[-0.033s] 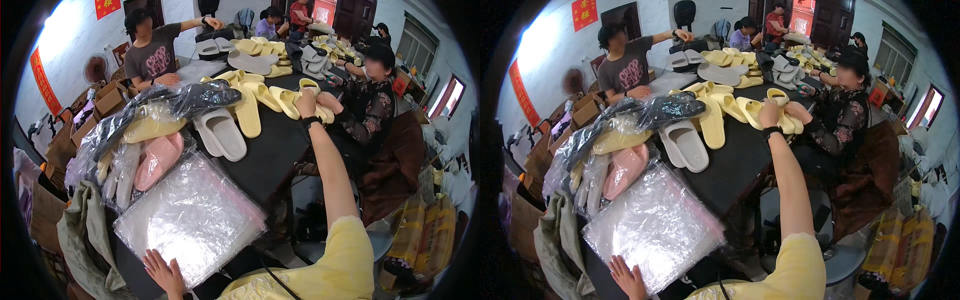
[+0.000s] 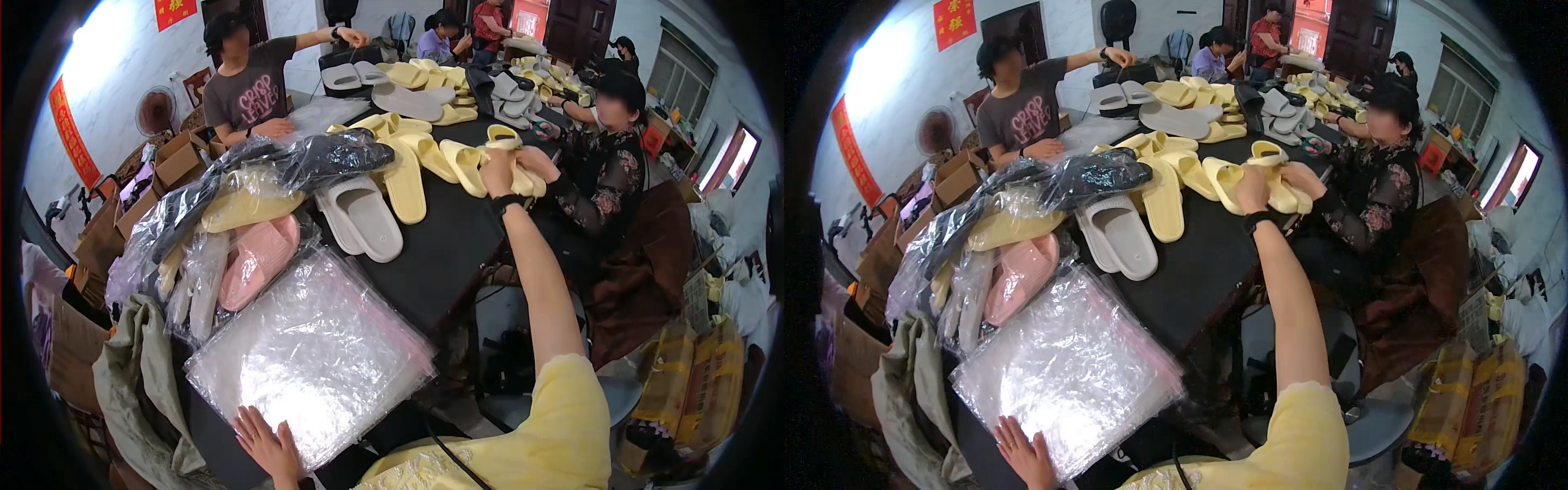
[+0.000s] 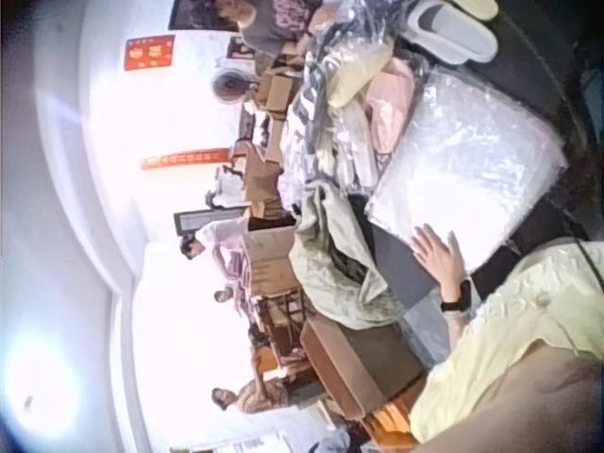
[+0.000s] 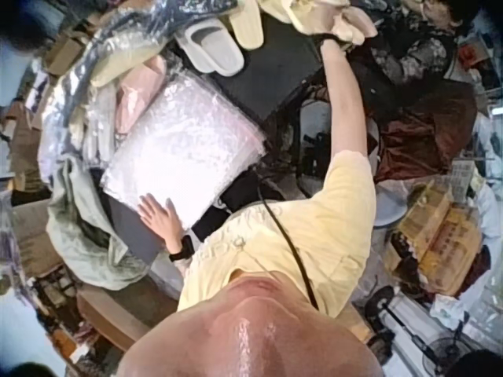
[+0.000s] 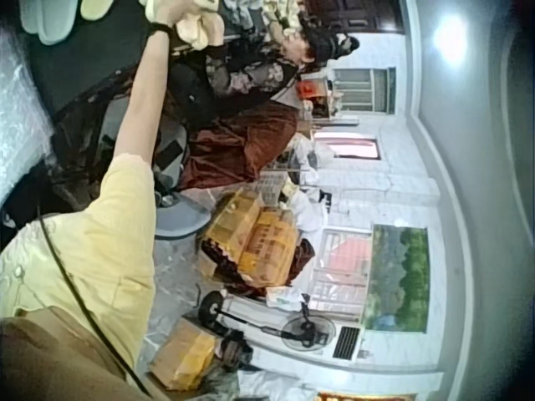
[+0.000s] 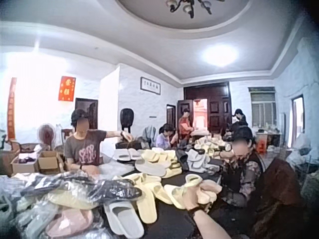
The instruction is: Packing pairs of slippers into plastic bags at a workshop table.
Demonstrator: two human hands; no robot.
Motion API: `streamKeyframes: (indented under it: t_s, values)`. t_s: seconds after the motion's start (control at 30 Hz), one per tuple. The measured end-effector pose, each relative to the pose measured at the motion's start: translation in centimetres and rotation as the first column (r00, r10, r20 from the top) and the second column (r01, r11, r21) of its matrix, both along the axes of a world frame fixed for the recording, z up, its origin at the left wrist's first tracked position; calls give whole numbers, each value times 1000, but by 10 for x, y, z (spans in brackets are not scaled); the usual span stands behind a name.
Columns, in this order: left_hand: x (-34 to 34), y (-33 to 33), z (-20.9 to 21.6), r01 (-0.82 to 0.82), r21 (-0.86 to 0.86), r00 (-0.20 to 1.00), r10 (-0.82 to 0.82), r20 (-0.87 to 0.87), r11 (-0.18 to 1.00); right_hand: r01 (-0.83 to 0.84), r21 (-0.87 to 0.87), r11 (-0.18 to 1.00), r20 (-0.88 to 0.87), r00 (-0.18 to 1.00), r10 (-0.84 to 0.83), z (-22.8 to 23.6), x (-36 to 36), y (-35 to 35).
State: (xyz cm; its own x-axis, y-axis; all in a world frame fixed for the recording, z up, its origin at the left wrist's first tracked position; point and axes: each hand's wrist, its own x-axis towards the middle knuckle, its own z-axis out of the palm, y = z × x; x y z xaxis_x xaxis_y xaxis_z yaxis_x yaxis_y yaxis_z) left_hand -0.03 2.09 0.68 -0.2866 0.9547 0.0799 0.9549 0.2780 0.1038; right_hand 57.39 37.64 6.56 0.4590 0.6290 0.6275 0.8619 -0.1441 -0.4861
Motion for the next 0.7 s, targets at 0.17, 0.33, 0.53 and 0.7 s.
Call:
streamKeyframes:
  t_s: [0.17, 0.33, 0.53, 0.7]
  values:
    - [0, 5, -2, 9, -6, 1000, -9, -13, 1000, -216, -205, 955, -206, 963, 174, -32, -42, -10]
    - [-4, 5, -7, 1, 10, 1000, -1, -3, 1000, -486, -2, 874, -569, 719, 399, -83, -61, 33]
    - [4, 7, 8, -6, -8, 999, 6, 39, 1000, -388, -89, 918, -563, 779, 275, -96, -62, 89]
    - [0, -3, 9, -3, 14, 1000, 3, -11, 1000, -514, 118, 850, -897, 312, 313, -94, -89, 116]
